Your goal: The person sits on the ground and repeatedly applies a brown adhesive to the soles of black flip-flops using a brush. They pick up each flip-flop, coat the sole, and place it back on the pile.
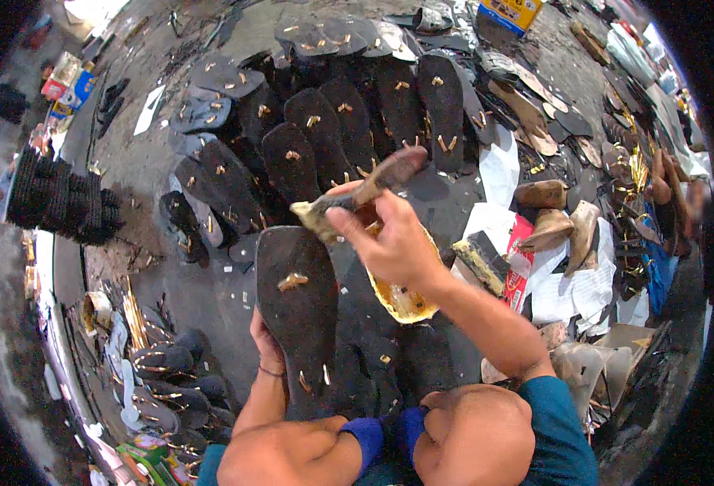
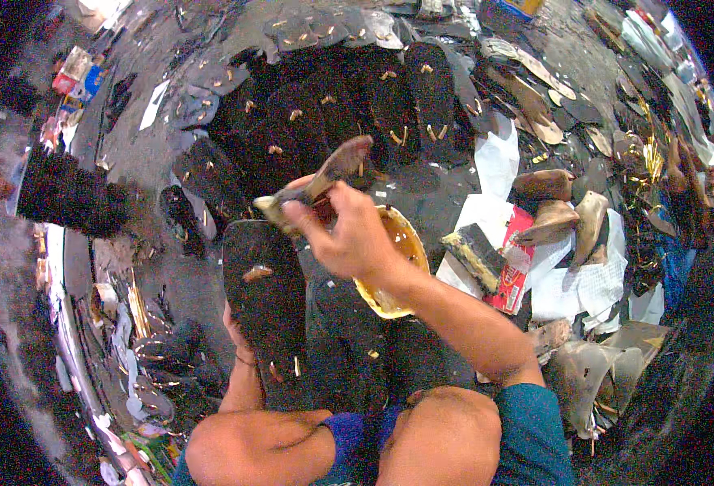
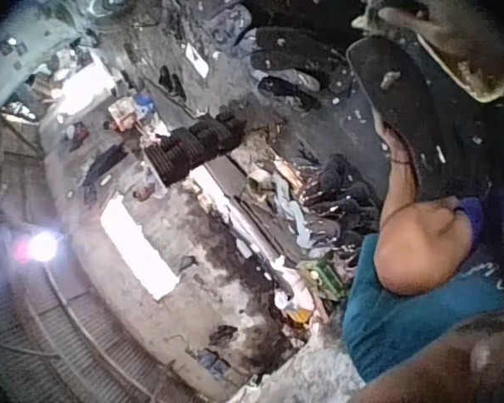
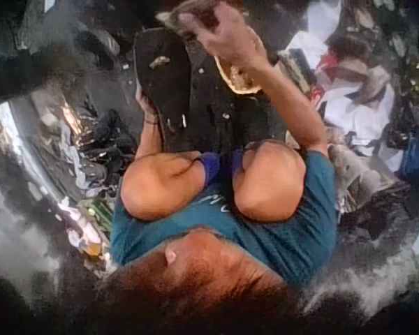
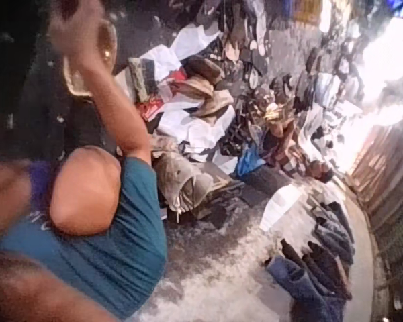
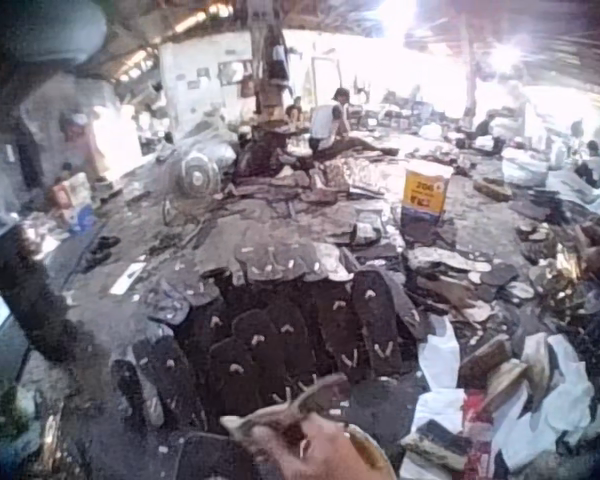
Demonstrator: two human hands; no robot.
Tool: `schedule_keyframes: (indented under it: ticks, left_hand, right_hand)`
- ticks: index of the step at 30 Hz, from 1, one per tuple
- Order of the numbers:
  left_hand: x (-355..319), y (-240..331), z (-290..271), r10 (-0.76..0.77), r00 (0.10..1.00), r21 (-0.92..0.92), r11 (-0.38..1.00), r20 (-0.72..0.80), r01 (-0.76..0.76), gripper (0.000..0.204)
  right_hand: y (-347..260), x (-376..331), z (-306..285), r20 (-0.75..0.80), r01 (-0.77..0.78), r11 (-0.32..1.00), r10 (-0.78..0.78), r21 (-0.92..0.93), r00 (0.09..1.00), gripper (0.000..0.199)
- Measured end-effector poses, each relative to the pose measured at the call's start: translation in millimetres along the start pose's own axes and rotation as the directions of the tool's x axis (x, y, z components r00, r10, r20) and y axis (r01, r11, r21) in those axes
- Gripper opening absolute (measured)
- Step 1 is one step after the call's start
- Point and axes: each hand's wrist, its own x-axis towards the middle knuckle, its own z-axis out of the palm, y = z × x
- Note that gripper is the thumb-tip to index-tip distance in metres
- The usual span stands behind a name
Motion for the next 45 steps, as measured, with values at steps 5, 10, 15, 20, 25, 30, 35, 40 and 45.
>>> schedule_keyframes:
  ticks: [5, 10, 15, 20, 25, 30, 35, 40, 45]
  left_hand:
    - [8.5, 6.4, -37.5, 0.024, 0.999, 0.061, 0.998, -0.023, -0.023, 0.077]
    - [21.2, 29.7, -43.4, 0.165, 0.971, -0.173, 0.965, -0.173, -0.195, 0.071]
    - [-11.1, 35.3, -78.0, 0.160, 0.964, -0.075, 0.981, -0.213, -0.179, 0.070]
    - [-73.9, 5.2, -157.2, 0.314, 0.833, 0.352, 0.923, -0.455, -0.156, 0.069]
    - [-76.8, 15.1, -63.7, -0.029, 0.985, -0.188, 0.982, -0.172, -0.004, 0.071]
    - [-61.5, 30.9, -52.2, -0.023, 0.992, -0.284, 0.959, -0.122, -0.013, 0.083]
    - [11.1, 40.7, -2.5, 0.074, 0.983, 0.011, 0.997, -0.168, -0.074, 0.083]
    - [27.9, 35.4, 42.4, -0.026, 0.992, -0.213, 0.977, -0.126, -0.002, 0.074]
    - [27.6, 49.6, 32.6, 0.121, 0.968, -0.078, 0.987, -0.220, -0.141, 0.074]
  right_hand:
    - [24.1, 21.0, -10.6, 0.003, 0.194, 0.965, -0.197, -0.176, 0.980, 0.023]
    - [27.4, -73.6, 27.4, 0.443, 0.312, 0.940, -0.223, -0.140, 0.868, 0.027]
    - [30.3, -98.6, 7.9, 0.266, -0.080, 0.997, 0.074, 0.013, 0.961, 0.020]
    - [91.0, -75.4, -54.1, 0.074, 0.000, 0.583, 0.103, -0.813, 0.992, 0.019]
    - [33.8, -82.5, -65.3, -0.056, -0.054, 0.634, 0.016, -0.771, 0.998, 0.025]
    - [-16.6, -95.7, -102.6, 0.234, -0.158, 0.458, 0.686, -0.875, 0.689, 0.029]
    - [-49.3, -51.2, -39.6, 0.224, -0.226, 0.972, 0.236, -0.068, 0.946, 0.025]
    - [-16.7, -4.3, 34.3, 0.406, 0.329, 0.943, -0.279, -0.058, 0.871, 0.022]
    - [-9.3, -57.1, 32.4, 0.579, 0.593, 0.804, -0.467, -0.036, 0.668, 0.056]
